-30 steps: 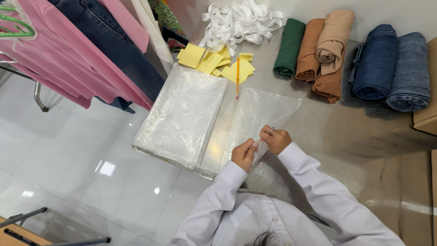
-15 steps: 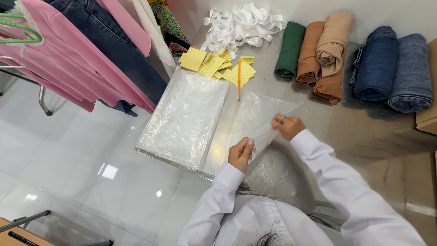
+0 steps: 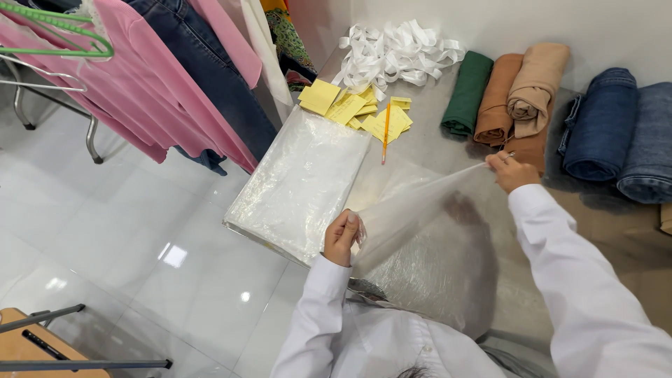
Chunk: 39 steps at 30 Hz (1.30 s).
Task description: The person places a rolled brown garment into a clear plastic bag and seals it. They then place the bagged garment into a cardboard box, close the box, and secure it by wrapping and tying a white ribbon around it.
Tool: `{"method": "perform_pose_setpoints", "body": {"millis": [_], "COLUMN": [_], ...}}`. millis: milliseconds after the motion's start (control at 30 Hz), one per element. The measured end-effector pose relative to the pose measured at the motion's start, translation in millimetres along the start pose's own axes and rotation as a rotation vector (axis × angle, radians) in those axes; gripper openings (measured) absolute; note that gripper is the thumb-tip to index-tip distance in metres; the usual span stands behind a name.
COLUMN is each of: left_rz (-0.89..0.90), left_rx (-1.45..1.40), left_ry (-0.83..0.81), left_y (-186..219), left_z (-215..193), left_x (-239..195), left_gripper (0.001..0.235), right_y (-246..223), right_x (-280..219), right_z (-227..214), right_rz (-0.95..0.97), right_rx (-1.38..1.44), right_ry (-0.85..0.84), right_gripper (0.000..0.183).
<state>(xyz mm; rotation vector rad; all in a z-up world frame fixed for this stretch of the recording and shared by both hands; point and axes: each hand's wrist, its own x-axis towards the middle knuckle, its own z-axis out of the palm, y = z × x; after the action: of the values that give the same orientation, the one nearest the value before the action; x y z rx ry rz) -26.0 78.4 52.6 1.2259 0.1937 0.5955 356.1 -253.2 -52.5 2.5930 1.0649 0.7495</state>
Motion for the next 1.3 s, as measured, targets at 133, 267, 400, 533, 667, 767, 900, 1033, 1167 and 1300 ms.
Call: {"method": "perform_pose_setpoints", "body": {"millis": [133, 267, 400, 533, 667, 767, 900, 1033, 1167, 1300], "left_rz": [0.065, 0.162, -0.135, -0.423, -0.585, -0.603, -0.635, -0.627, -0.542, -0.425], "left_rx": [0.020, 0.022, -0.161, -0.128, 0.087, 0.143, 0.157, 0.175, 0.148, 0.192], "left_ry": [-0.003, -0.259, -0.484, -0.503, -0.277, -0.190, -0.217, -0.251, -0.287, -0.306], "left_y": [-12.8, -42.6, -27.0, -67.2, -98.2, -109.7, -136.8, -129.5, -136.6, -120.0], "left_z": [5.7, 33.6, 87.4, 113.5, 130.1, 129.4, 121.1, 119.3, 124.6, 135.9], "left_x": [4.7, 8.0, -0.7, 8.6, 23.3, 19.9, 13.8, 10.0, 16.9, 19.8], "left_gripper": [0.039, 0.036, 0.046, 0.059, 0.032, 0.031, 0.044, 0.052, 0.059, 0.051], "right_y": [-48.4, -106.1, -123.9, -128.2, -134.3, -139.0, -141.6, -139.2, -141.2, -147.3], "right_x": [13.1, 12.4, -11.3, -22.4, -29.3, -32.2, -42.3, -53.8, -68.3, -74.4], "right_z": [-64.5, -123.1, -85.8, -102.3, -129.9, -142.9, -126.7, -121.1, -84.8, -66.0], "right_rz": [0.296, 1.083, 1.088, 1.110, 1.099, 1.054, 0.995, 0.920, 0.772, 0.678], "right_rx": [0.746, 1.825, 2.151, 2.163, 2.028, 1.952, 1.948, 1.941, 1.896, 1.914], "right_ry": [-0.101, -0.322, -0.379, -0.325, -0.358, -0.326, -0.313, -0.344, -0.377, -0.385], "right_gripper": [0.032, 0.065, 0.062, 0.021, 0.034, 0.038, 0.034, 0.034, 0.036, 0.034]}}
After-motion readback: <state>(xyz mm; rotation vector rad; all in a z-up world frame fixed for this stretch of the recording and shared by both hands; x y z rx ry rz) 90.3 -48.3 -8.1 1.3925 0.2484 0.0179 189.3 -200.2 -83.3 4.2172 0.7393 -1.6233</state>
